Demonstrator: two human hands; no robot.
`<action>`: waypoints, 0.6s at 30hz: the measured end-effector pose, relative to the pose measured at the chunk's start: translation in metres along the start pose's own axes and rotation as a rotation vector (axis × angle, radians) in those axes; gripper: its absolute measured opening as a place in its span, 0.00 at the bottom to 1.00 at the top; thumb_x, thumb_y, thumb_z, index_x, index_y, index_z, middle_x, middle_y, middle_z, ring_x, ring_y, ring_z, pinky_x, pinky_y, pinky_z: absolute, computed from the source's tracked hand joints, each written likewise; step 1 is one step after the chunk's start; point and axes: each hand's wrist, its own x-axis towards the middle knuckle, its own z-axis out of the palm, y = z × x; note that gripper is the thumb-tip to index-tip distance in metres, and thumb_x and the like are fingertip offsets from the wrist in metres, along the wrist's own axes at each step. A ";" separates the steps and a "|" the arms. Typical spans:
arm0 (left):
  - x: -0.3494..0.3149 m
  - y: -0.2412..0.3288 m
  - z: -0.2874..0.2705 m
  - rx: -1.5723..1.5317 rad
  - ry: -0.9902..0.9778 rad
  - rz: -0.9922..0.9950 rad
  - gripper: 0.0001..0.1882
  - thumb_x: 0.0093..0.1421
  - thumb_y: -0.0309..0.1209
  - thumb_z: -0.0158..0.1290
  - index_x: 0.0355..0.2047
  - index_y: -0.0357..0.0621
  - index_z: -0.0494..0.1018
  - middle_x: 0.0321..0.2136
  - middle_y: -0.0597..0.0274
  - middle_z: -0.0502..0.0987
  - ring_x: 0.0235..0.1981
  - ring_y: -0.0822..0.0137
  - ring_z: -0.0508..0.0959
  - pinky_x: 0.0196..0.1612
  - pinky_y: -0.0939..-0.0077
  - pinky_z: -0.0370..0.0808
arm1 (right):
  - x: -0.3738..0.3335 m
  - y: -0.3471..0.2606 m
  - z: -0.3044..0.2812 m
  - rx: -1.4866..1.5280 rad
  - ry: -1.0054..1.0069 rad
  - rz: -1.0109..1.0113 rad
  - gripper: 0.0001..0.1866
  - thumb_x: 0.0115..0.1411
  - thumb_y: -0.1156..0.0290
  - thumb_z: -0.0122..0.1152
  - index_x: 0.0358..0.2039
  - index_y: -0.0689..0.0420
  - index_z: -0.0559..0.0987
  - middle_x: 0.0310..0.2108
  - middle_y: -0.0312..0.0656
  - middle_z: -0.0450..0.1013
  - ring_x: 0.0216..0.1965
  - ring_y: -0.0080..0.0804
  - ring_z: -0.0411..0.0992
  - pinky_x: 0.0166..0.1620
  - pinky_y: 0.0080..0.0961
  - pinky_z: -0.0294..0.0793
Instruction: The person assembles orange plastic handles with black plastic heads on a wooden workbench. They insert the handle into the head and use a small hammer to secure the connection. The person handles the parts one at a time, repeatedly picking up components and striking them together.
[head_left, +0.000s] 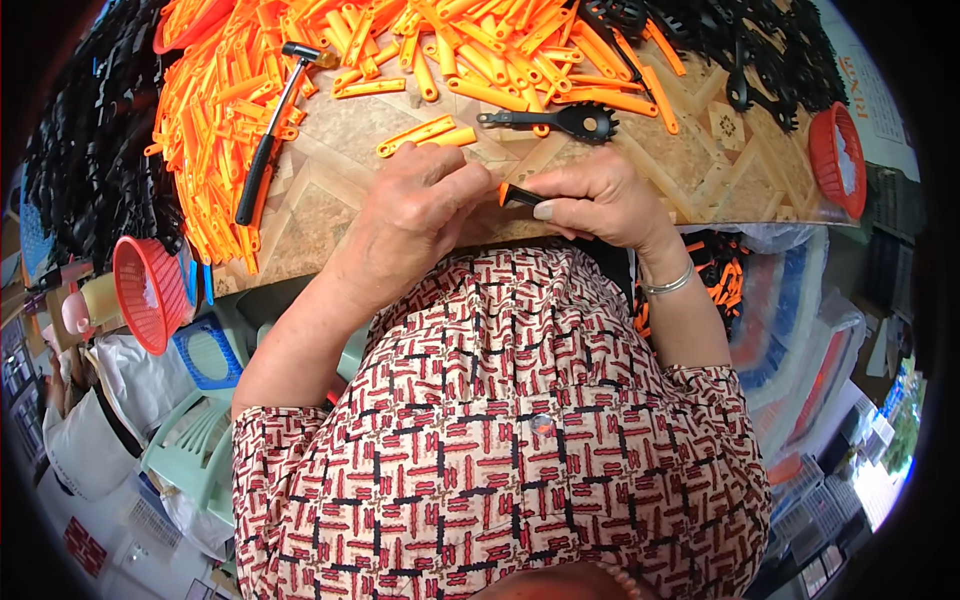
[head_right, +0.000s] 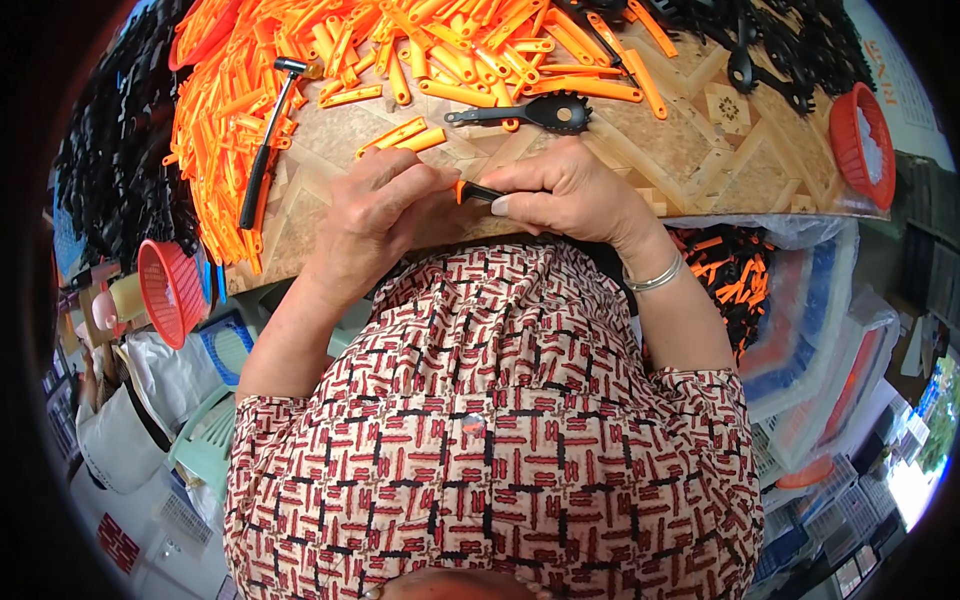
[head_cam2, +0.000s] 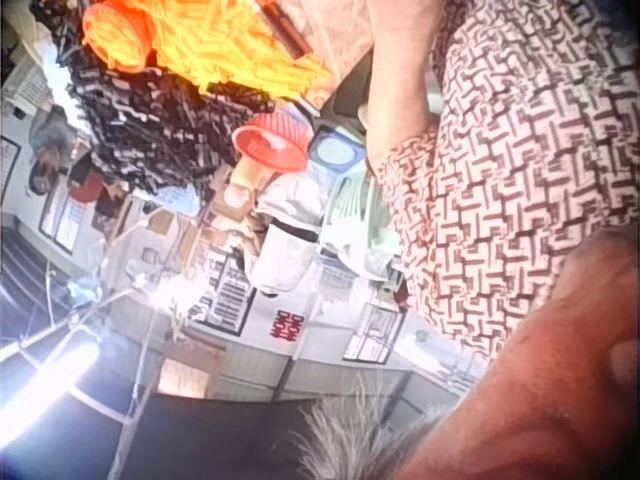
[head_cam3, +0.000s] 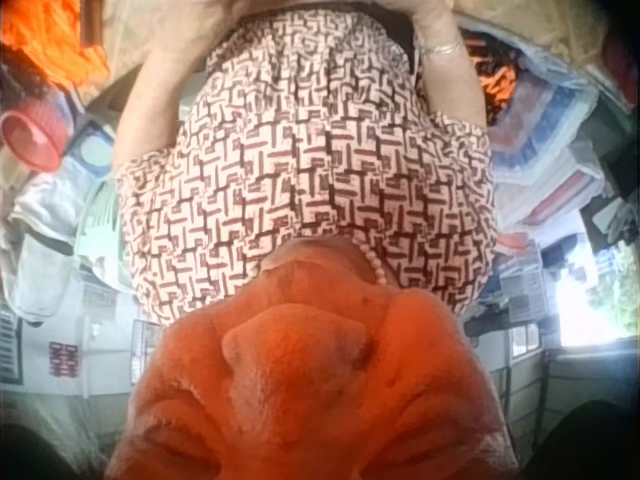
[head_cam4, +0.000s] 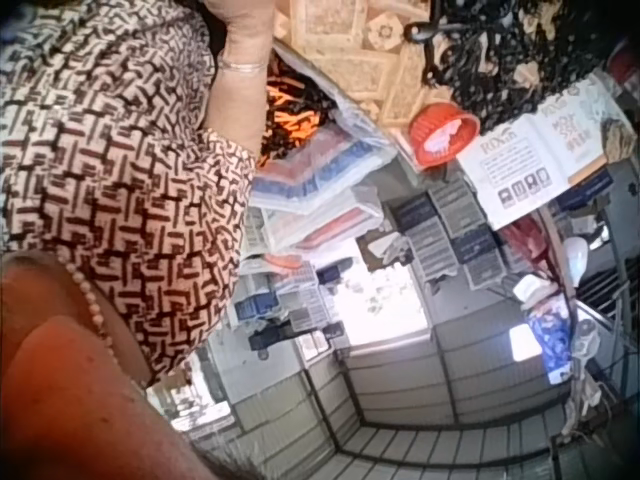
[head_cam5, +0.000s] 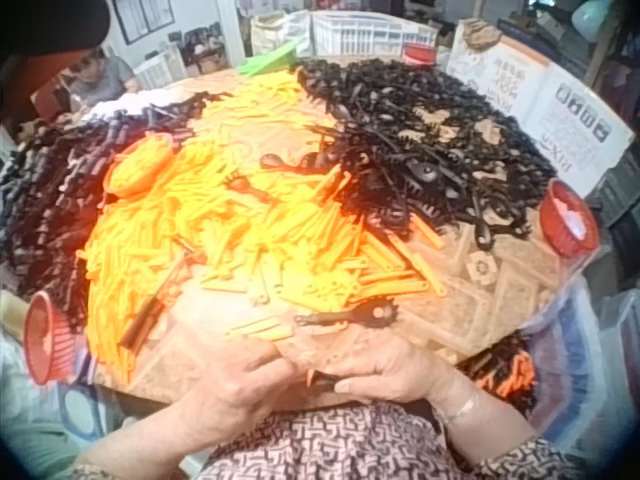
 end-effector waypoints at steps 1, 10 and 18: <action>-0.003 0.000 0.001 0.021 -0.017 -0.025 0.12 0.55 0.20 0.63 0.41 0.42 0.81 0.28 0.58 0.75 0.34 0.55 0.77 0.38 0.64 0.73 | 0.000 0.001 0.002 -0.067 0.013 -0.046 0.14 0.62 0.78 0.63 0.48 0.64 0.85 0.19 0.34 0.75 0.19 0.16 0.69 0.24 0.18 0.68; -0.024 -0.010 0.017 -0.199 0.148 -0.145 0.14 0.60 0.22 0.61 0.47 0.44 0.81 0.31 0.56 0.75 0.35 0.58 0.78 0.40 0.69 0.75 | 0.002 -0.023 0.014 -0.208 0.058 0.105 0.12 0.62 0.76 0.63 0.45 0.64 0.85 0.19 0.36 0.76 0.19 0.19 0.71 0.25 0.21 0.72; -0.013 -0.029 0.014 0.303 0.305 -0.184 0.17 0.61 0.29 0.62 0.51 0.49 0.80 0.39 0.56 0.76 0.41 0.56 0.76 0.47 0.64 0.74 | -0.057 -0.015 -0.029 -0.640 0.973 0.032 0.14 0.68 0.70 0.63 0.52 0.58 0.85 0.28 0.36 0.82 0.27 0.15 0.73 0.31 0.20 0.71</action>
